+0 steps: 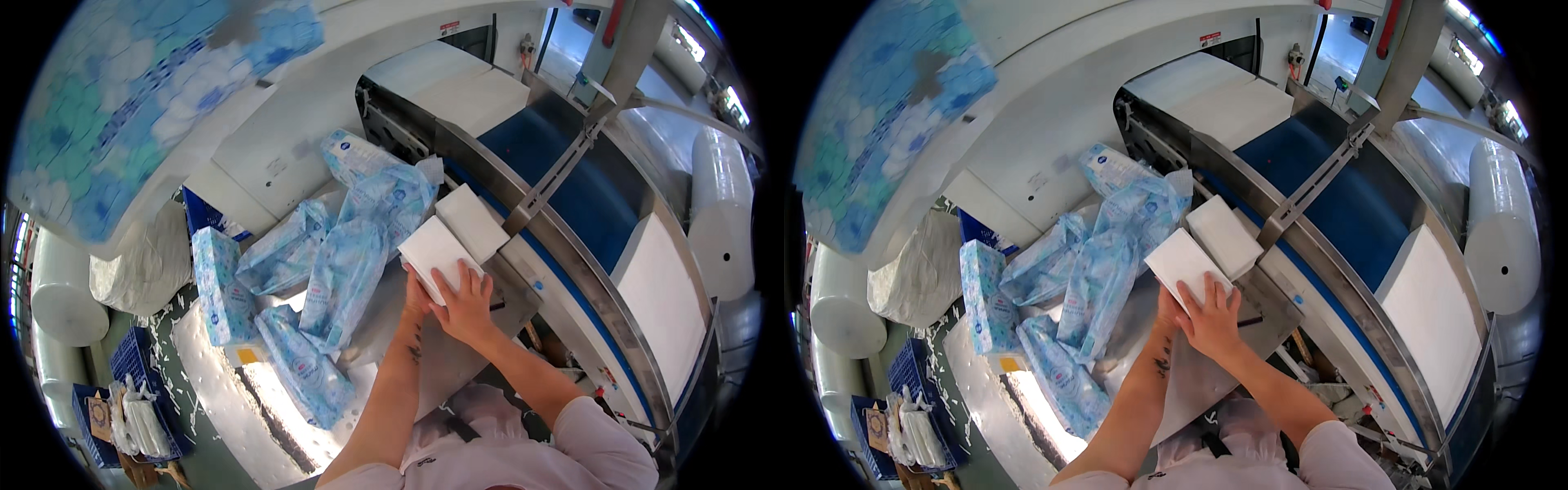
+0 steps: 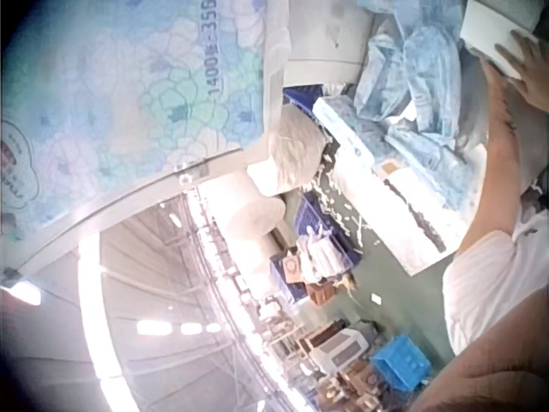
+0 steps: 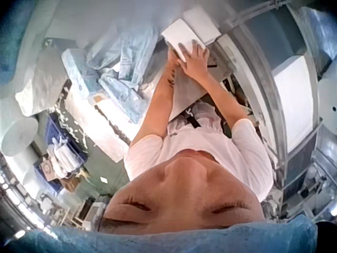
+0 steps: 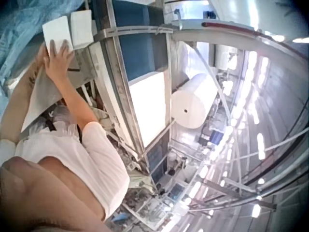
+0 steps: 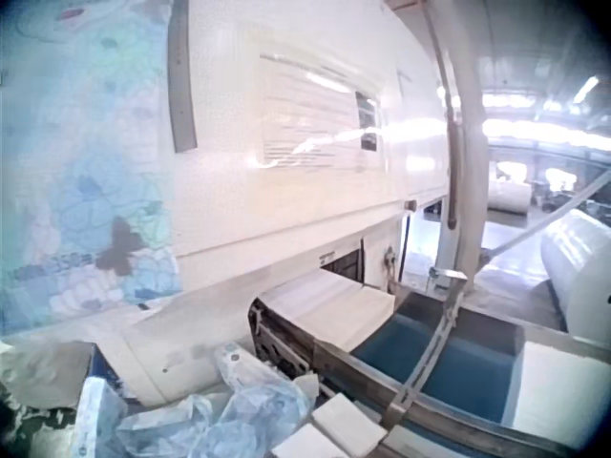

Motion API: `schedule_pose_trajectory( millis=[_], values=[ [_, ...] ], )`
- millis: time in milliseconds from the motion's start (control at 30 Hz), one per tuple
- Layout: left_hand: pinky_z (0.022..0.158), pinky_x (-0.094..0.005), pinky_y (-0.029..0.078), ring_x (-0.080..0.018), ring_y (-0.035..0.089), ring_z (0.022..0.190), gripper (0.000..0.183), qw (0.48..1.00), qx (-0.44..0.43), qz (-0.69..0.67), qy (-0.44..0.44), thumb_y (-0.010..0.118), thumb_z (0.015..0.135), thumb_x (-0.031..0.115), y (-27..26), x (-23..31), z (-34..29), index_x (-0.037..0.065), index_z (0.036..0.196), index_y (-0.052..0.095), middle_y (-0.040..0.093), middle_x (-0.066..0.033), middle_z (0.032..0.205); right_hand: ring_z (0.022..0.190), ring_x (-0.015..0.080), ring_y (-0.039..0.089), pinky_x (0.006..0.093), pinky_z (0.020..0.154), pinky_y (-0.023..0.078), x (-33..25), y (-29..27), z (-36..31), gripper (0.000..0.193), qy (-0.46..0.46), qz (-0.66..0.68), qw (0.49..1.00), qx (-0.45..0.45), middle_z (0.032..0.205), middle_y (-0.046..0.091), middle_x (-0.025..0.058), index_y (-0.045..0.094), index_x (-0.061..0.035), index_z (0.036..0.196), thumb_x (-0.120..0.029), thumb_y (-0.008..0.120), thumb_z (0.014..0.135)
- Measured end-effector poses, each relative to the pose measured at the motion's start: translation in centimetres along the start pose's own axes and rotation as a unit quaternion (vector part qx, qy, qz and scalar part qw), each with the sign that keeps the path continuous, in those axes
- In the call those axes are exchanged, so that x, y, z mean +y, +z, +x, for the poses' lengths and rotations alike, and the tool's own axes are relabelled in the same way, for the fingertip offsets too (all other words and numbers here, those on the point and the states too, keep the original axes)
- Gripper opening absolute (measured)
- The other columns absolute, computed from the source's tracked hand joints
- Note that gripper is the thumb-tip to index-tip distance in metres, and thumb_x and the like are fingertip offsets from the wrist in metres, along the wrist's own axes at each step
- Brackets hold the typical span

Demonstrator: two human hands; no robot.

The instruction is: The person folds stacks of white tissues and places them into blue and white plastic packaging sleeves. They repeatedly pick up stacks of tissues, fold them, and insert them into the sleeves on a metal table in a factory setting.

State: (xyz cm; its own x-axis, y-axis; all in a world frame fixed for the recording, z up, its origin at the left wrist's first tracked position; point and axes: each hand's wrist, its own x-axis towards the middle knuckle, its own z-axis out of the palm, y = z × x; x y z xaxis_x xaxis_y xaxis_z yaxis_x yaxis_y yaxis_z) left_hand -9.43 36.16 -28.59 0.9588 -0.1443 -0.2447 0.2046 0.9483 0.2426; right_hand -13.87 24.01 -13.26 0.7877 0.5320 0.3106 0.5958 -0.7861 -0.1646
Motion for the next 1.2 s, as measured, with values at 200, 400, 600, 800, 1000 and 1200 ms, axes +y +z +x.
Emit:
schedule_pose_trajectory(
  millis=[200, 400, 600, 800, 1000, 1200],
  values=[
    [0.086, -0.0348, 0.043, -0.0266, 0.052, 0.103, 0.061, 0.83, 0.211, 0.478, 0.194, 0.026, 0.093, 0.052, -2.8, -1.6, 1.4, 0.001, 0.122, 0.04, 0.051, -0.0168, 0.115, 0.115, 0.0351, 0.033, 0.0597, 0.091, 0.024, 2.0, 2.8, 1.5, 0.063, -0.002, -0.005, 1.0, 0.008, 0.132, 0.029, 0.0252, 0.036, -0.0194, 0.134, -0.033, 0.058, 0.077],
    [0.089, -0.0332, 0.04, -0.025, 0.049, 0.106, 0.059, 0.971, 0.133, 0.082, 0.181, 0.022, 0.095, 0.05, 3.9, -3.8, -1.0, 0.001, 0.121, 0.041, 0.05, -0.0159, 0.118, 0.117, 0.0329, 0.033, 0.0576, 0.094, 0.021, 2.8, 2.8, 2.2, 0.057, -0.022, -0.007, 1.0, -0.006, 0.133, 0.031, 0.0203, 0.04, -0.0148, 0.131, -0.033, 0.055, 0.079],
    [0.087, -0.0352, 0.04, -0.0273, 0.047, 0.108, 0.044, 0.801, 0.291, 0.436, 0.289, 0.05, 0.089, 0.032, 1.3, -3.9, -3.4, 0.0, 0.119, 0.043, 0.048, -0.0178, 0.117, 0.12, 0.0322, 0.032, 0.0591, 0.097, 0.018, 2.5, 2.4, 2.4, 0.06, -0.019, -0.012, 1.0, 0.007, 0.132, 0.033, 0.0199, 0.04, -0.0134, 0.13, -0.034, 0.059, 0.076],
    [0.083, -0.0376, 0.042, -0.0317, 0.049, 0.104, 0.049, 0.256, 0.317, 0.806, 0.431, 0.064, 0.071, 0.009, 6.8, 3.9, -13.7, 0.003, 0.116, 0.047, 0.05, -0.0208, 0.111, 0.122, 0.0326, 0.029, 0.0596, 0.098, 0.016, 1.3, 0.6, 2.3, 0.066, -0.048, -0.004, 0.999, -0.012, 0.135, 0.03, 0.0188, 0.037, -0.0114, 0.131, -0.031, 0.063, 0.073],
    [0.084, -0.0405, 0.042, -0.0399, 0.046, 0.105, 0.054, 0.432, 0.427, 0.79, 0.085, 0.065, 0.069, 0.009, 0.8, 13.2, -16.1, 0.005, 0.118, 0.044, 0.047, -0.0228, 0.109, 0.108, 0.0299, 0.047, 0.0434, 0.092, 0.036, -3.4, 2.7, 3.2, 0.059, -0.113, 0.208, 0.97, -0.056, 0.12, 0.047, 0.0195, 0.041, -0.0043, 0.122, -0.027, 0.066, 0.074],
    [0.095, -0.0514, 0.031, -0.0454, 0.035, 0.117, 0.079, 0.368, 0.384, 0.77, 0.353, 0.074, 0.068, 0.025, 2.5, 15.9, -18.9, 0.002, 0.13, 0.031, 0.033, -0.0313, 0.127, 0.117, 0.0278, 0.04, 0.0403, 0.089, 0.04, -8.2, 12.5, 10.0, 0.094, 0.433, 0.574, 0.685, -0.118, 0.132, 0.037, 0.0138, 0.02, -0.0023, 0.137, -0.044, 0.072, 0.07]
  ],
)
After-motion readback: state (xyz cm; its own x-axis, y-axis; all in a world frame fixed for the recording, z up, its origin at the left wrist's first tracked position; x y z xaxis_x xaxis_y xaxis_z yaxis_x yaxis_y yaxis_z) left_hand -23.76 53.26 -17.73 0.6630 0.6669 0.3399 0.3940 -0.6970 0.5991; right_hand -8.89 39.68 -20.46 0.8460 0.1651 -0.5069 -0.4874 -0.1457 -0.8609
